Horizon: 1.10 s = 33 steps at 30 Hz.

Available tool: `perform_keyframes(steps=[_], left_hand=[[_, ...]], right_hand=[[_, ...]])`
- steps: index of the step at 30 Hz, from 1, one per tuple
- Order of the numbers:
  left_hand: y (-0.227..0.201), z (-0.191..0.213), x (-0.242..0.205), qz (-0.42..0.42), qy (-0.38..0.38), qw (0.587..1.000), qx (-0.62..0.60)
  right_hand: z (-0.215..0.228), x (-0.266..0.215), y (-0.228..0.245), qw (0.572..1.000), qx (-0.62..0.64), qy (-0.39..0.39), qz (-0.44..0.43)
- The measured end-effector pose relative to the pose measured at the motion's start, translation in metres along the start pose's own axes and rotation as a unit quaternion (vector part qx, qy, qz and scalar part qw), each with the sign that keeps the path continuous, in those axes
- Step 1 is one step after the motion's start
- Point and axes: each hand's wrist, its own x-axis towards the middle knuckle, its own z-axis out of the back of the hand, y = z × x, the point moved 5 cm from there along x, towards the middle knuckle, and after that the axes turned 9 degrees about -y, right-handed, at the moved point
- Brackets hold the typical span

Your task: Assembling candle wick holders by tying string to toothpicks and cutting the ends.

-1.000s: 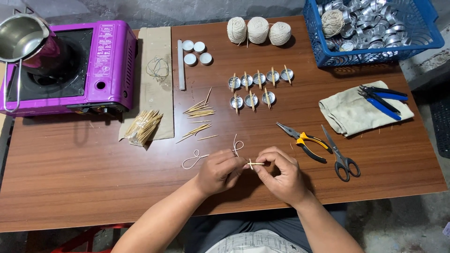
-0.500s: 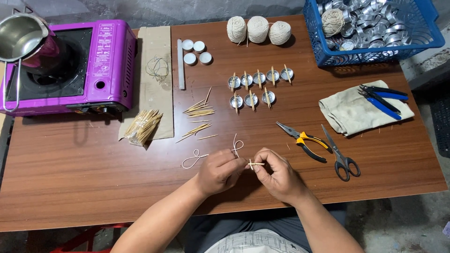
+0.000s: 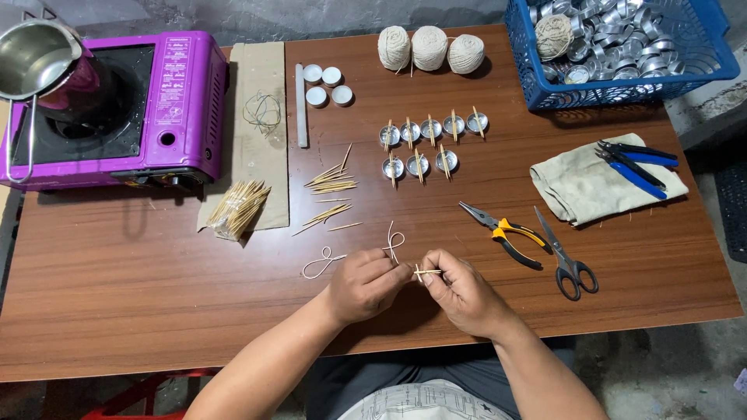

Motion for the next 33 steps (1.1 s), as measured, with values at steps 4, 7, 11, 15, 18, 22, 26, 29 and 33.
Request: perform_keyframes(steps=[4,7,11,15,18,22,26,29,33], left_hand=[[0.000,0.002,0.000,0.002,0.004,1.000,-0.011],[0.003,0.002,0.002,0.008,-0.001,1.000,0.006],[0.008,0.000,-0.003,0.078,0.004,0.997,-0.014],[0.009,-0.004,-0.004,0.105,0.017,0.994,-0.022],[0.009,-0.003,-0.002,0.141,0.028,0.989,-0.040],[0.012,-0.005,0.000,0.191,0.050,0.978,-0.064],[0.013,-0.005,0.009,0.253,0.070,0.961,-0.083],[0.013,-0.005,0.009,0.249,0.099,0.959,-0.094],[0.012,-0.005,0.015,0.238,0.114,0.957,-0.123]], right_hand=[[-0.001,0.003,0.005,1.000,0.003,-0.002,-0.007],[0.005,0.008,0.021,1.000,0.002,-0.017,0.004],[0.014,0.009,0.036,0.997,-0.026,-0.054,0.041],[0.018,0.015,0.051,0.987,-0.065,-0.089,0.115],[0.019,0.015,0.050,0.982,-0.073,-0.113,0.135],[0.021,0.017,0.052,0.980,-0.068,-0.120,0.144],[0.026,0.018,0.049,0.985,-0.042,-0.124,0.112],[0.029,0.018,0.051,0.989,-0.045,-0.102,0.097],[0.029,0.021,0.048,0.995,-0.044,-0.075,0.055]])
